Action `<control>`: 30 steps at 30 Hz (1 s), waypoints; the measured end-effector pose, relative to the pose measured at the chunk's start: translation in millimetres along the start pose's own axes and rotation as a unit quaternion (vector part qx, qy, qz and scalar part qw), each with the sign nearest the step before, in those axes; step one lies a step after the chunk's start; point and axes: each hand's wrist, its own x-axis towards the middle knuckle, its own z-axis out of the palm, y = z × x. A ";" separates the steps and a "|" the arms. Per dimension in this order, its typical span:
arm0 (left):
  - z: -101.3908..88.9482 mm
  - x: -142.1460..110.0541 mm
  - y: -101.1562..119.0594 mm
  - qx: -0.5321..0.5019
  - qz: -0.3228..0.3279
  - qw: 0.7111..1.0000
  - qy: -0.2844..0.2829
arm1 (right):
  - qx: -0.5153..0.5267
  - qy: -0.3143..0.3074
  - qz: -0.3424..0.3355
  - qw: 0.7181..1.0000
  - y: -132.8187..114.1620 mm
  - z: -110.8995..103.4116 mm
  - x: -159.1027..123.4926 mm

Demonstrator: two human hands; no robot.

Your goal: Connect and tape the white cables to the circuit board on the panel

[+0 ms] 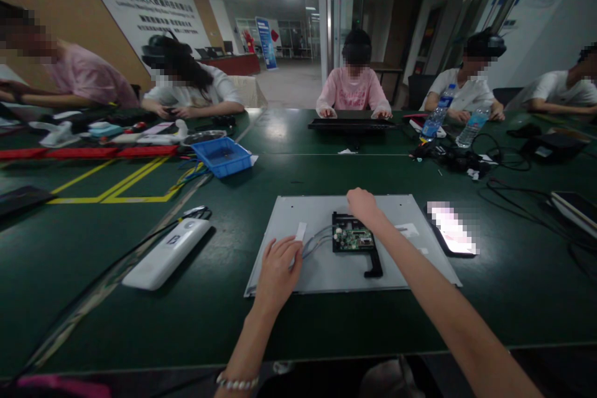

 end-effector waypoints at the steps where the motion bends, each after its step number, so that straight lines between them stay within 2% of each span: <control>1: -0.1 -0.1 0.1 0.000 0.000 1.000 0.000 | 0.013 0.005 -0.001 1.000 7.1 -1.3 0.6; 6: -0.6 -0.6 1.0 -0.004 -0.002 1.000 -0.008 | 0.095 0.031 -0.003 0.995 59.1 -9.1 -1.9; 10: 0.7 -0.1 0.2 -0.002 -0.004 1.000 -0.019 | 0.147 0.056 -0.003 0.988 90.3 -4.4 -10.2; 16: 3.4 -0.6 -2.2 -0.002 -0.007 1.000 -0.025 | 0.177 0.077 -0.010 0.981 99.2 17.5 -16.1; 21: 1.9 -1.2 -1.1 -0.006 -0.008 1.000 -0.024 | 0.166 0.100 -0.013 0.981 105.8 14.6 -29.7; 24: 1.8 0.0 -0.6 -0.015 0.004 1.000 -0.024 | 0.153 0.077 -0.025 0.985 113.9 4.6 -49.2; 28: 3.9 1.5 -1.0 -0.032 0.024 0.999 -0.019 | 0.121 -0.017 -0.033 0.992 122.1 -3.1 -78.7; 30: 5.1 1.5 -1.1 -0.033 0.028 0.999 -0.033 | 0.110 -0.042 -0.031 0.993 123.4 -3.0 -90.5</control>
